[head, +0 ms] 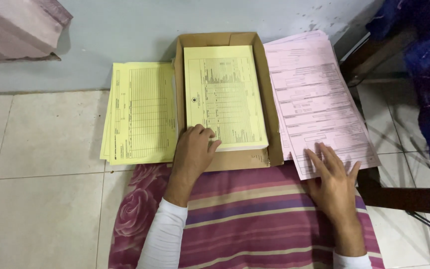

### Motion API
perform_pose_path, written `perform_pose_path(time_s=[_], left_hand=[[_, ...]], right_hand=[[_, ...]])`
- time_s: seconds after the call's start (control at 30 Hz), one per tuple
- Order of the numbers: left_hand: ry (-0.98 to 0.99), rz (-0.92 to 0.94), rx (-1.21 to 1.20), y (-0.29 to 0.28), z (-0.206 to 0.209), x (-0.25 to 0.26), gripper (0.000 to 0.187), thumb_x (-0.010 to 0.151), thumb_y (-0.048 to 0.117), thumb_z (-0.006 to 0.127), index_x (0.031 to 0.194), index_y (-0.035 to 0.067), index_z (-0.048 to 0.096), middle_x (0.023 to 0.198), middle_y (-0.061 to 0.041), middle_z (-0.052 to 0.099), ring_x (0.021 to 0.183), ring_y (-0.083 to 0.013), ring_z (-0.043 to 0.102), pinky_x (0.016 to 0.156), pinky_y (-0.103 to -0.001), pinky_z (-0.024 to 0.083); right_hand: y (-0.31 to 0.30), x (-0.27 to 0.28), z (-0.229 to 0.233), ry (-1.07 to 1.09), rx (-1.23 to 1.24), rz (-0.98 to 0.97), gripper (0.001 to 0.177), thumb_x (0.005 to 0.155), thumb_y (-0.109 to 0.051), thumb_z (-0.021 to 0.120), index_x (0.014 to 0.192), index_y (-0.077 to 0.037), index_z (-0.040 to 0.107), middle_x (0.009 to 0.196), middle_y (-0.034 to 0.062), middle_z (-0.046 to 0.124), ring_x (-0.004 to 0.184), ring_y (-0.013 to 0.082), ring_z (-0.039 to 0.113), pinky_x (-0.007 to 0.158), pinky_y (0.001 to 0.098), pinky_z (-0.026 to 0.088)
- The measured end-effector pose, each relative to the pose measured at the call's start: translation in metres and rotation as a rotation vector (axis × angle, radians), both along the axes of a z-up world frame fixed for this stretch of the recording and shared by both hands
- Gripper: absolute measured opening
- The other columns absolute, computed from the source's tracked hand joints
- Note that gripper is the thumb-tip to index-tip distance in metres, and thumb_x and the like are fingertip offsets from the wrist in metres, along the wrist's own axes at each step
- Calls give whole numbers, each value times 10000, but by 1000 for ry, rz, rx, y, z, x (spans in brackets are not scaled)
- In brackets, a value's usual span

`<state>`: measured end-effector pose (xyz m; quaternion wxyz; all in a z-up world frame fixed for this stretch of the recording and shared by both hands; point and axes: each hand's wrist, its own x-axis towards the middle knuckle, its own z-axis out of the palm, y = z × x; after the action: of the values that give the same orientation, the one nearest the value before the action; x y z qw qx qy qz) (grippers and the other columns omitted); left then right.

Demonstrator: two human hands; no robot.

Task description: Sorting and stacking printed forms into a cardboard box

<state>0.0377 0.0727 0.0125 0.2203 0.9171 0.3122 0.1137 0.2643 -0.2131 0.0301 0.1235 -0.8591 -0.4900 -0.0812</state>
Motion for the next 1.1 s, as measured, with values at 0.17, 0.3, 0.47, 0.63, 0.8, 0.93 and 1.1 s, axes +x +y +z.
perform_pose_path(time_s=[0.17,0.3,0.47,0.63,0.8,0.93,1.1], left_hand=[[50,45,-73,8,1,12,299,969,344,724,1083,67,733,990,-106,711,930,-303,644,774,-457,543],[18,56,9,11,-4,16,312,951,378,740,1049,82,715,953,-101,710,899,-301,641,810,-479,508],[-182,-145,-91,-8,20,15,870,738,456,913,1432,117,511,1323,-141,630,1192,-307,606,1085,-537,447],[-528,-469,-299,-44,24,19,1436,616,696,832,1634,53,49,1706,-264,200,1580,-490,308,1296,-673,287],[-818,-317,-705,-62,23,31,356,1011,280,609,1338,138,590,1357,-112,652,1336,-318,601,1209,-448,449],[-927,-103,-1088,-42,16,26,681,1116,416,237,1644,84,-36,1757,-97,-100,1626,-227,-104,1307,-443,-25],[-745,447,-626,22,37,-8,328,900,288,721,1110,36,726,1051,-87,801,962,-227,780,742,-353,655]], right_hand=[[-16,19,-7,-82,170,55,441,851,-19,816,1264,-159,754,1351,60,722,1171,240,672,1072,590,397],[-10,8,45,35,405,-46,133,1118,-9,774,1163,110,813,884,158,756,668,211,672,571,289,514],[53,-44,114,565,485,-343,272,1026,-152,758,1210,43,712,914,105,611,833,185,556,677,327,470],[125,-68,114,1060,735,-202,346,929,-181,731,1204,-43,571,1118,84,656,938,182,674,759,303,617],[182,-97,102,1481,1010,122,321,1043,-65,611,1338,-133,502,878,-63,445,814,-1,551,750,191,607],[191,-88,106,1423,814,502,583,1095,-328,497,1586,-119,264,1593,289,453,1432,453,560,1155,497,514],[195,-49,102,534,438,500,483,1016,-185,633,1434,4,483,1444,205,595,1349,343,595,1146,448,480]])
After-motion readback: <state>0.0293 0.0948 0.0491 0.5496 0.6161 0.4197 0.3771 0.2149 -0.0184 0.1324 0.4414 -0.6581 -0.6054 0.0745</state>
